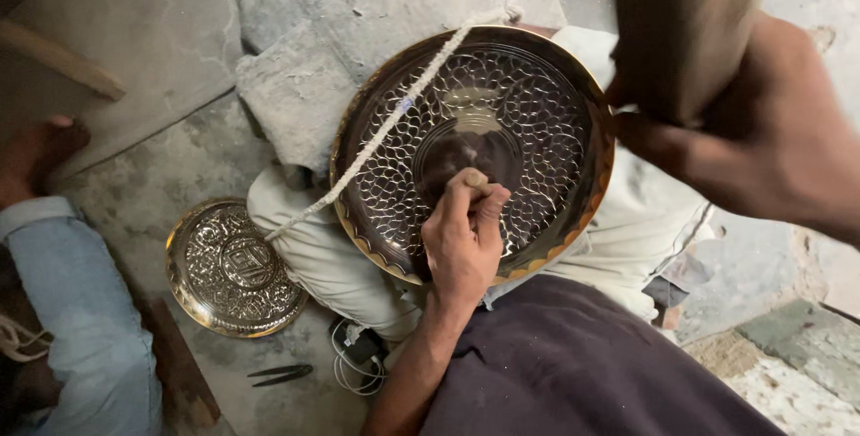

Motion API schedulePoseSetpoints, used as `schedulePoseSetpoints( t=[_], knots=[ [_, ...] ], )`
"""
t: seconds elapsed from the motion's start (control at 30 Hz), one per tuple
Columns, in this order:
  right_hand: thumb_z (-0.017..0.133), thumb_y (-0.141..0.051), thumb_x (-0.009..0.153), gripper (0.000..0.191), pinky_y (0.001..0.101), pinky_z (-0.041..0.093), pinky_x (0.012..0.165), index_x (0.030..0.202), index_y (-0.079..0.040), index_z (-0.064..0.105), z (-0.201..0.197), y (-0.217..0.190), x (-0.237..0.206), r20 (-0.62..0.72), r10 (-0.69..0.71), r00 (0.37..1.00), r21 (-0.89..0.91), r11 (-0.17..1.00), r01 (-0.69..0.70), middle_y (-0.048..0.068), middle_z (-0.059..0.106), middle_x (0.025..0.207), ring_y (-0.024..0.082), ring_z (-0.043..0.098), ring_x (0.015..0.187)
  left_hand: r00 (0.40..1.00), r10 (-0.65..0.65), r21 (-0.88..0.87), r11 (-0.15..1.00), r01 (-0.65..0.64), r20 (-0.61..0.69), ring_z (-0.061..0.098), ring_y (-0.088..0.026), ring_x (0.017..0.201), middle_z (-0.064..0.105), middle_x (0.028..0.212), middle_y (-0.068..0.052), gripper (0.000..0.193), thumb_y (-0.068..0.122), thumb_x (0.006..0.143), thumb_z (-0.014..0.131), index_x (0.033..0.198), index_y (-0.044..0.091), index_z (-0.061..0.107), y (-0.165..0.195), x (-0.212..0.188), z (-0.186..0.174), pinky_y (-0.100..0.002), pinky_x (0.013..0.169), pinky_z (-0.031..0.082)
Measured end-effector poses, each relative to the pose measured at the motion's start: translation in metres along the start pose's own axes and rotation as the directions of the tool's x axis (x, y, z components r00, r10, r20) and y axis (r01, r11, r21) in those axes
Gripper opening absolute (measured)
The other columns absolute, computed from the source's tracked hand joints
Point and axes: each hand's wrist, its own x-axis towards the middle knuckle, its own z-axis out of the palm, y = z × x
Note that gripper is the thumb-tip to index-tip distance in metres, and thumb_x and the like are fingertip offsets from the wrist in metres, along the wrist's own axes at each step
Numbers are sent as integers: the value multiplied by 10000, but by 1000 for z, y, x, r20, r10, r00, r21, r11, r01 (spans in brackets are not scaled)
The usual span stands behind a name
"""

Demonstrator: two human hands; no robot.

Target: The person sits on the floor with a decorated brass tray on their lap and hammers a punch along the embossed pattern to chase and define the design, repositioning the punch by hand between strikes. A second finished tray lies on the floor beside them.

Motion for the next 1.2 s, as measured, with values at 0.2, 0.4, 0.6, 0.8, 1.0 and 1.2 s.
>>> schedulePoseSetpoints(
  t=[0.2,0.4,0.6,0.8,1.0,1.2],
  knots=[
    [691,-142,911,342,357,575,747,1235,-129,585,5,-4,2,-17,-209,978,-488,855,175,57,714,981,193,730,865,1000,14,40,999,-13,-17,732,-157,775,701,956,-79,214,184,1026,702,1113,8,615,-6,-1,0,-285,632,581],
    [687,-285,911,312,365,559,786,1197,-206,589,3,-17,-1,-65,-164,984,-556,825,100,-5,676,946,164,725,878,1000,0,116,993,-1,8,734,-184,732,716,916,-84,190,194,1017,725,1073,35,638,-9,1,1,-300,606,559],
    [701,-220,920,278,409,542,804,1186,-188,625,2,-21,-2,29,-194,981,-732,664,153,53,700,972,255,707,918,999,-21,41,999,19,30,757,-186,786,726,957,-78,180,190,1027,689,1100,32,648,-2,1,-2,-298,632,590],
    [716,-183,770,397,450,549,795,1148,-128,609,4,-23,-6,84,-112,990,-749,649,137,92,703,969,294,710,883,997,73,55,996,-75,35,762,-207,844,727,1022,-98,140,178,1065,653,1116,48,643,-1,2,-3,-306,661,599],
    [771,-235,813,410,377,583,818,1197,-171,643,5,-16,-13,94,63,994,-850,525,47,44,723,982,229,729,906,997,52,86,995,-56,55,748,-202,753,712,927,-88,148,175,1034,685,1081,41,643,-4,3,-7,-318,603,565],
    [774,-311,743,448,348,573,756,1161,-199,655,9,-5,-22,174,140,975,-928,355,115,13,741,945,176,737,828,994,64,55,996,-69,84,748,-196,753,707,911,-84,192,199,1039,679,1112,35,611,-5,5,-6,-316,624,581]
  ],
)
